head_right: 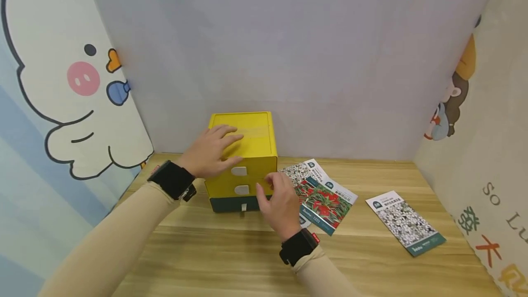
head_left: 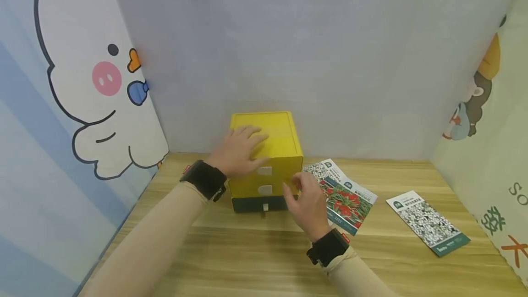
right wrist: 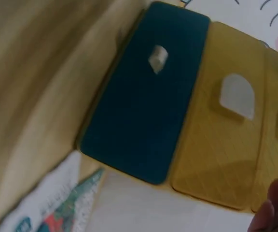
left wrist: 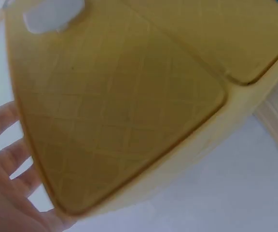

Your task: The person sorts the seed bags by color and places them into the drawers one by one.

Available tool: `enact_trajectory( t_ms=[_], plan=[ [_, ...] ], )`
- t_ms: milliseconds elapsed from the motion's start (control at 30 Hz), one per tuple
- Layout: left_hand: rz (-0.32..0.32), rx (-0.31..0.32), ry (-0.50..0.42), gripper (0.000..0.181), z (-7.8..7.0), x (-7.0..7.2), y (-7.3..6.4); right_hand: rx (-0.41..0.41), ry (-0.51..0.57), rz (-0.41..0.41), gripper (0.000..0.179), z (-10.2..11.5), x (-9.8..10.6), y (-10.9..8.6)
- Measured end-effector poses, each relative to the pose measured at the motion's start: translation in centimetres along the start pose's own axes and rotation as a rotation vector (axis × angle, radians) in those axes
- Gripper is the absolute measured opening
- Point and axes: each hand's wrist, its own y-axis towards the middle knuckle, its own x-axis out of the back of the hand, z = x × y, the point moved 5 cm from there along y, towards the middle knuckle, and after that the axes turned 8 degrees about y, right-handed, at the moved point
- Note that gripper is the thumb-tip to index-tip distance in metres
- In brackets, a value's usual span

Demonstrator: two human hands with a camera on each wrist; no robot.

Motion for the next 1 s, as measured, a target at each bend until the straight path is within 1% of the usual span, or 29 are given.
enact_trajectory(
  t_ms=[33, 100, 200, 300, 367, 433, 633, 800, 1000],
  plan=[
    [0.016, 0.009, 0.015, 0.064, 0.0, -0.2, 0.4, -0.005, -0.005, 0.018, 0.017, 0.0, -0.4, -0.4],
    [0.058, 0.030, 0.051, 0.070, -0.1, -0.6, 1.3, 0.016, -0.015, 0.060, 0.015, 0.0, -1.2, -1.1],
    [0.125, 0.052, 0.062, 0.076, -0.4, -1.3, 2.4, 0.099, -0.073, 0.104, 0.016, 0.1, -2.3, -2.1],
    [0.177, 0.071, 0.052, 0.080, -0.9, -1.9, 3.0, 0.162, -0.122, 0.124, 0.018, 0.2, -3.3, -2.7],
    [0.198, 0.086, 0.050, 0.081, -1.1, -2.1, 3.2, 0.178, -0.145, 0.128, 0.019, 0.3, -3.7, -3.0],
    [0.214, 0.100, 0.056, 0.083, -1.3, -2.3, 3.2, 0.177, -0.153, 0.127, 0.020, 0.3, -4.1, -3.2],
    [0.233, 0.135, 0.056, 0.085, -1.7, -2.1, 3.3, 0.160, -0.153, 0.111, 0.021, -0.2, -4.5, -3.1],
    [0.234, 0.164, 0.056, 0.087, -1.5, -2.6, 3.3, 0.196, -0.145, 0.114, 0.027, -0.5, -4.8, -2.3],
    [0.232, 0.163, 0.056, 0.091, -1.5, -3.1, 3.6, 0.225, -0.127, 0.111, 0.030, -0.7, -5.1, -2.0]
  ],
)
